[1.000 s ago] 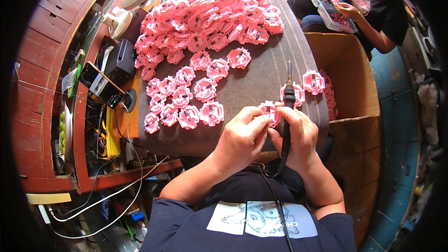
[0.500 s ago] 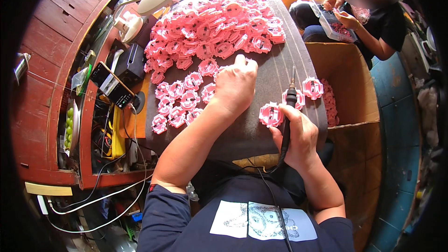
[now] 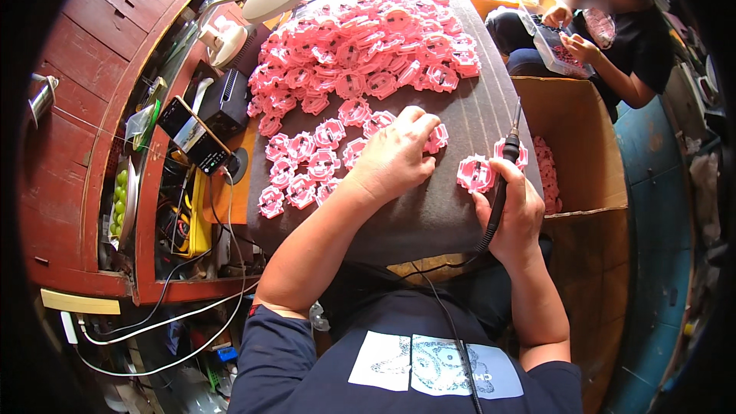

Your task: The person uses a soldering iron to attach small components to pink plastic pieces on a workbench. They pick up each piece, apply the soldering iron to specific points, and place the finished items back on the table. A second person works in the background with similar materials.

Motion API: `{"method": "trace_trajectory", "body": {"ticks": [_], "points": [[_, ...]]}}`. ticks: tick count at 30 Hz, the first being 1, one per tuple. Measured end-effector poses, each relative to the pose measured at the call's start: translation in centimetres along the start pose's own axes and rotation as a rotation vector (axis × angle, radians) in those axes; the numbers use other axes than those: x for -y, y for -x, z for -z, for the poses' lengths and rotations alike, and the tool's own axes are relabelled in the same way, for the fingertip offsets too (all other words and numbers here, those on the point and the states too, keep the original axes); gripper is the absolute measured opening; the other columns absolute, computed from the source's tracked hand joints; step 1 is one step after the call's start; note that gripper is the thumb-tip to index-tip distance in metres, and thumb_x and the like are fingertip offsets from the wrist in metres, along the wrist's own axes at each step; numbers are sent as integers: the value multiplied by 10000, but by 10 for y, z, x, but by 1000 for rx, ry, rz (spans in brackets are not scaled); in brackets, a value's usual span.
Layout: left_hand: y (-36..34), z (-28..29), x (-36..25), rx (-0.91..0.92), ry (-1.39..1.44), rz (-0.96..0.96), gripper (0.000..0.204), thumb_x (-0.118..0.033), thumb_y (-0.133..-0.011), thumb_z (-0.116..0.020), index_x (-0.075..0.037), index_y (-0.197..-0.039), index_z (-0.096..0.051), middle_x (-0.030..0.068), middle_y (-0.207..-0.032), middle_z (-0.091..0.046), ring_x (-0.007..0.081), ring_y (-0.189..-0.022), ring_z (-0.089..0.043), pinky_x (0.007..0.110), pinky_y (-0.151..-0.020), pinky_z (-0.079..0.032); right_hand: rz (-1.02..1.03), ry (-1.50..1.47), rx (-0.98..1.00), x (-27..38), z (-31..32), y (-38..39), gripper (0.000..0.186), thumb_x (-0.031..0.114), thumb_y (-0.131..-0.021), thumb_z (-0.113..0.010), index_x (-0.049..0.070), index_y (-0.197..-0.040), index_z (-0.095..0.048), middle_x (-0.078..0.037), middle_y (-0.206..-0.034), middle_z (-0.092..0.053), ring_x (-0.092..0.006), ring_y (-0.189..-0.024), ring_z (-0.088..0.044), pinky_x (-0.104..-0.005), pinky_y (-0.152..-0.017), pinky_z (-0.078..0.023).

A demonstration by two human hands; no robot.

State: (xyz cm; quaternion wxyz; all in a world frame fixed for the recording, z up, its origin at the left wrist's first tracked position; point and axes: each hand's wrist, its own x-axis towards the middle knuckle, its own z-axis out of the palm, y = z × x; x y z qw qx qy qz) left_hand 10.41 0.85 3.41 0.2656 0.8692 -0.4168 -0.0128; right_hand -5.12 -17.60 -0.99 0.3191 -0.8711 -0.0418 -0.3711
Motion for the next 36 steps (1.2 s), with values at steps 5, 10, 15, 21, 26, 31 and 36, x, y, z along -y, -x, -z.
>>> {"method": "trace_trajectory", "body": {"ticks": [5, 10, 15, 21, 26, 31, 36], "points": [[17, -5, -10, 21, -42, -12, 447, -93, -876, -745, -21, -1302, -631, 218, -1274, -617, 416, -1143, -667, 467, -991, -565, -5, 3, 2, -1, -1, 1, 577, 46, -830, -803, 31, -1363, -582, -217, -1135, -733, -447, -968, -717, -509, -836, -571], [56, -10, -46, -8, 95, -37, 421, -98, -919, -758, -31, -1309, -616, 238, -1281, -597, 438, -1109, -674, 465, -961, -582, 7, 85, -109, -5, -1, 1, 540, 7, -842, -782, 11, -1338, -568, -252, -1150, -717, -485, -982, -704, -528, -845, -570], [71, -34, -52, -204, 181, -89, 255, -82, -935, -791, -48, -1174, -710, 199, -1220, -657, 369, -1014, -727, 438, -841, -615, 77, -180, -40, 5, 0, 26, 526, -29, -833, -785, 14, -1303, -554, -216, -1157, -729, -371, -791, -667, -448, -709, -557], [73, -42, -48, -282, 285, -130, 108, -56, -929, -800, -26, -1018, -747, 159, -1119, -700, 333, -953, -737, 401, -779, -617, 132, -282, -26, 13, -8, 31, 488, -37, -856, -770, 25, -1278, -532, -202, -1096, -729, -307, -733, -655, -412, -660, -547], [74, -45, -50, -296, 289, -120, 118, -24, -905, -814, -6, -990, -733, 164, -1105, -702, 331, -959, -737, 391, -775, -617, 220, -323, -50, 22, -7, 26, 438, -46, -908, -736, 26, -1269, -499, -236, -1060, -720, -353, -811, -722, -430, -685, -577], [76, -45, -52, -309, 323, -122, 151, 29, -890, -789, 2, -1024, -724, 166, -1108, -704, 336, -981, -741, 395, -797, -621, 157, -308, -65, 23, -19, 21, 453, -82, -881, -739, 13, -1273, -534, -173, -1007, -699, -360, -832, -719, -435, -704, -575], [78, -44, -52, -296, 344, -128, 195, 73, -870, -766, 9, -1048, -717, 165, -1128, -710, 338, -1030, -742, 394, -833, -626, 109, -312, -68, 20, -25, 20, 429, -102, -868, -730, 14, -1247, -568, -176, -1003, -699, -351, -744, -653, -429, -662, -543]]}}
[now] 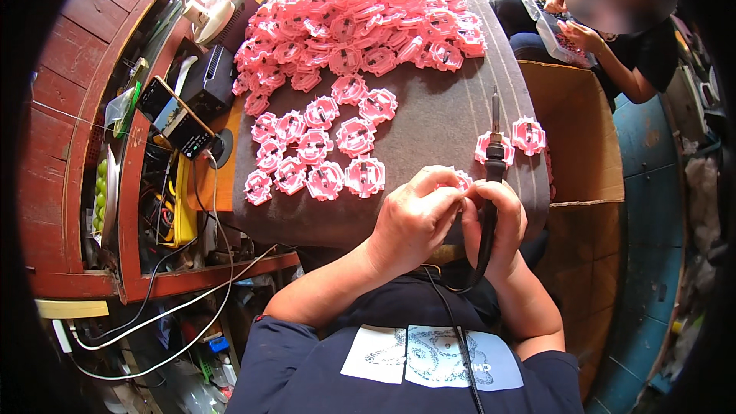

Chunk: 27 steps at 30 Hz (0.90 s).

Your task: The person uses a soldering iron to attach small components to pink plastic pieces on a workbench. They pick up each piece, apply the soldering iron to specific points, and place the finished items back on the table. A second person works in the background with similar materials.

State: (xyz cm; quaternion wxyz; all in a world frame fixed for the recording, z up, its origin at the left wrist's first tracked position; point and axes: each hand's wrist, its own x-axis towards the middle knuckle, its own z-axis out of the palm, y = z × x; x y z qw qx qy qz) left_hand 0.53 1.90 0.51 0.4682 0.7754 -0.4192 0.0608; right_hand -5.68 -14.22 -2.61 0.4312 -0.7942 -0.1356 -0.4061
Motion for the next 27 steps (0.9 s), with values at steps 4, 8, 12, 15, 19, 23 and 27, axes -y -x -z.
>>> {"method": "trace_trajectory", "body": {"ticks": [4, 8, 12, 15, 19, 23, 27], "points": [[2, -4, -3, -54, 37, 24, 206, 75, -860, -769, 10, -1049, -719, 161, -1135, -711, 339, -1053, -743, 394, -858, -625, -15, -10, 3, -1, -1, 0, 438, -113, -863, -723, 16, -1257, -583, -174, -1020, -707, -342, -739, -638, -424, -662, -536], [5, -8, -2, -100, 58, 28, 217, 71, -853, -770, 8, -1055, -722, 164, -1136, -709, 345, -1057, -743, 402, -867, -621, 8, 4, 14, -2, -1, -3, 443, -126, -854, -720, 9, -1256, -593, -169, -1032, -711, -339, -749, -637, -425, -670, -534], [6, -6, 2, -96, 33, -15, 220, 73, -848, -768, 4, -1052, -723, 167, -1132, -702, 344, -1037, -734, 407, -863, -612, 34, 24, 24, -2, 0, -4, 448, -136, -847, -717, 7, -1254, -597, -171, -1050, -714, -333, -749, -638, -422, -662, -535], [5, -4, 0, -79, 42, -16, 229, 73, -843, -771, 1, -1055, -724, 165, -1117, -696, 341, -1016, -724, 406, -856, -604, 39, 18, -20, -4, -1, 3, 429, -132, -854, -706, 5, -1244, -589, -181, -1056, -719, -320, -755, -655, -409, -661, -552], [4, -1, -1, -36, 44, 16, 239, 76, -840, -768, -1, -1062, -728, 160, -1095, -691, 336, -1006, -716, 402, -847, -598, 14, -42, -58, 0, 7, 17, 422, -122, -870, -678, 11, -1253, -561, -209, -1051, -721, -312, -782, -691, -396, -676, -581], [2, 0, -2, -32, 32, 20, 144, 18, -888, -756, -5, -1022, -712, 174, -1087, -684, 353, -983, -722, 424, -803, -604, 100, 0, 11, 2, 7, 12, 483, -115, -837, -685, 23, -1278, -548, -205, -1058, -725, -350, -771, -694, -439, -720, -585], [0, -2, -2, -55, 19, 3, 145, 25, -879, -763, -9, -1017, -730, 169, -1074, -681, 338, -952, -722, 409, -788, -604, 162, 75, 48, -1, 6, 16, 495, -113, -819, -705, 16, -1277, -569, -182, -1045, -714, -357, -766, -685, -450, -706, -569]]}}
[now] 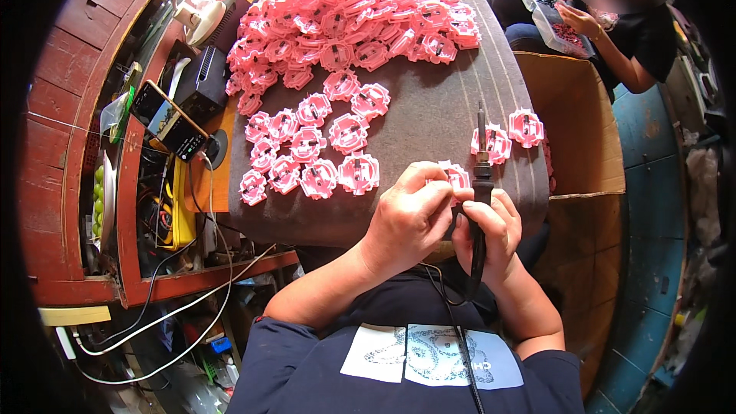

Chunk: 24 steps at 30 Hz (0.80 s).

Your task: The person uses a soldering iron to attach small components to pink plastic pieces on a workbench. They pick up each piece, apply the soldering iron to specific points, and place the finished items back on the table. A second person works in the background with similar materials.

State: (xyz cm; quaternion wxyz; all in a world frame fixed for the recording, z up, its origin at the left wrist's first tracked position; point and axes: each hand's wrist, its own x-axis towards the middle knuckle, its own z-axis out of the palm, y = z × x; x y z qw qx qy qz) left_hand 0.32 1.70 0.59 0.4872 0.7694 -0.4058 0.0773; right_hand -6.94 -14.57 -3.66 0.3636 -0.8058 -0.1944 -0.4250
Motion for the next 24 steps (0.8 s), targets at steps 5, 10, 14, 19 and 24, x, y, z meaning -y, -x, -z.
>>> {"method": "trace_trajectory", "body": {"ticks": [5, 10, 14, 19, 24], "points": [[1, -2, -2, 8, 5, 82, 190, 63, -856, -775, 0, -1033, -746, 148, -1078, -676, 265, -870, -716, 350, -715, -595, -3, 41, -19, 4, 2, -3, 449, -67, -841, -728, 4, -1262, -588, -178, -1012, -705, -344, -717, -652, -451, -662, -539], [2, -2, 1, 11, -17, 45, 168, 58, -862, -776, 5, -1014, -727, 133, -1096, -664, 198, -777, -686, 309, -649, -573, 26, -16, -13, 8, 32, 2, 356, 110, -970, -693, -18, -1293, -618, -140, -915, -708, -299, -650, -629, -427, -627, -520], [3, -4, 0, 10, 11, 76, 172, 64, -866, -776, 4, -1019, -727, 125, -1094, -661, 171, -770, -675, 291, -629, -560, -65, -43, -32, 18, 46, 3, 615, 490, -1057, -641, -48, -1353, -606, -149, -914, -670, -299, -702, -631, -422, -638, -529], [5, -4, 1, 11, -8, 79, 180, 70, -875, -775, 0, -1036, -734, 123, -1098, -668, 172, -769, -677, 289, -622, -554, -49, -41, 70, 32, 69, -1, 435, 350, -1023, -682, -42, -1211, -683, -154, -913, -642, -290, -706, -619, -404, -609, -527], [4, -5, -2, 6, -5, 92, 174, 25, -862, -766, -18, -1019, -703, 155, -1059, -666, 326, -842, -713, 405, -726, -591, -33, -40, 114, 40, 72, 5, 311, 120, -868, -699, -7, -1152, -705, -101, -881, -637, -254, -664, -607, -376, -598, -524]]}}
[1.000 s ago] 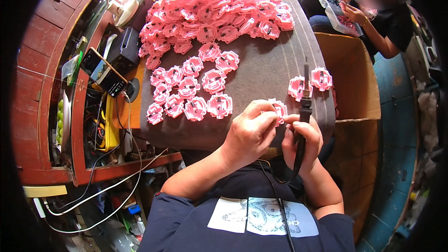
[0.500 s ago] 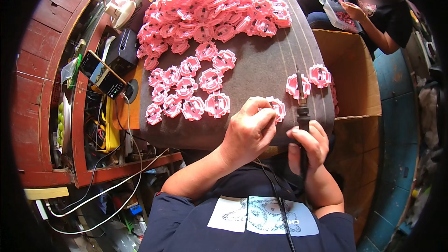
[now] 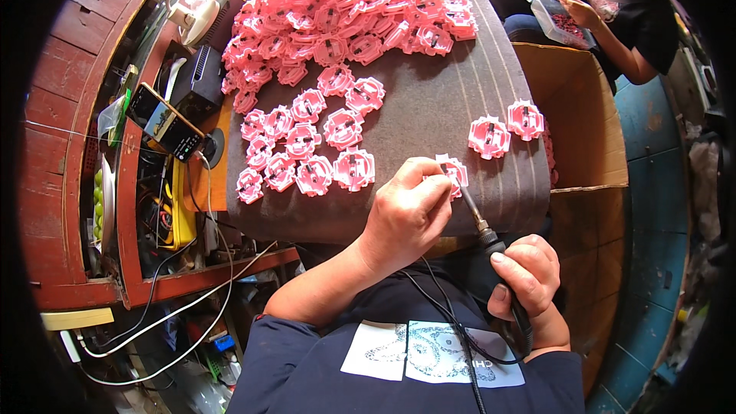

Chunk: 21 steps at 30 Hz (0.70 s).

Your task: The person uses a soldering iron to attach small components to pink plastic pieces on a workbench. They pick up each piece, apply the soldering iron to specific points, and place the finished items back on the table. A second person works in the background with similar materials.

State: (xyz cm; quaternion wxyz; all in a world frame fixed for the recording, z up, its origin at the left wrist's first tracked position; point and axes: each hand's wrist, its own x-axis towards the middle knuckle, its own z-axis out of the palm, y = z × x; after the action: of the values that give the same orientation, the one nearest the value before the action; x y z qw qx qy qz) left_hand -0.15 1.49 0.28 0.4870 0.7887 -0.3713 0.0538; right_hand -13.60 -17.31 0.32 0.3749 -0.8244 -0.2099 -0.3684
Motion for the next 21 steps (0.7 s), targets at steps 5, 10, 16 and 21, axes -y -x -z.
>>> {"method": "trace_trajectory", "body": {"ticks": [5, 10, 16, 21], "points": [[0, 0, 1, -1, -13, -22, 179, 27, -860, -767, -17, -1022, -702, 155, -1057, -668, 327, -846, -713, 406, -730, -592, -15, -8, 6, 2, -1, 2, 337, 95, -796, -696, 0, -1119, -719, -87, -869, -634, -251, -673, -604, -376, -597, -524], [0, 1, 3, 6, -15, -45, 199, 60, -862, -773, -5, -1045, -726, 150, -1070, -678, 286, -868, -716, 366, -731, -593, -18, 7, 15, 3, -1, 2, 337, 88, -772, -699, 4, -1096, -728, -83, -854, -633, -253, -678, -604, -379, -599, -525], [-1, 2, 4, 3, -35, -89, 211, 51, -858, -770, -11, -1053, -717, 153, -1058, -676, 321, -892, -714, 393, -754, -592, -19, 14, 18, 4, -1, 1, 365, 76, -751, -700, 1, -1108, -723, -80, -844, -634, -254, -664, -599, -380, -595, -521], [-1, 1, 5, -9, -36, -114, 213, 38, -860, -769, -15, -1057, -709, 154, -1047, -671, 342, -889, -709, 411, -757, -588, -22, 12, 19, 4, 0, 0, 390, 62, -731, -703, 2, -1117, -720, -75, -842, -632, -252, -647, -592, -380, -588, -514]]}}
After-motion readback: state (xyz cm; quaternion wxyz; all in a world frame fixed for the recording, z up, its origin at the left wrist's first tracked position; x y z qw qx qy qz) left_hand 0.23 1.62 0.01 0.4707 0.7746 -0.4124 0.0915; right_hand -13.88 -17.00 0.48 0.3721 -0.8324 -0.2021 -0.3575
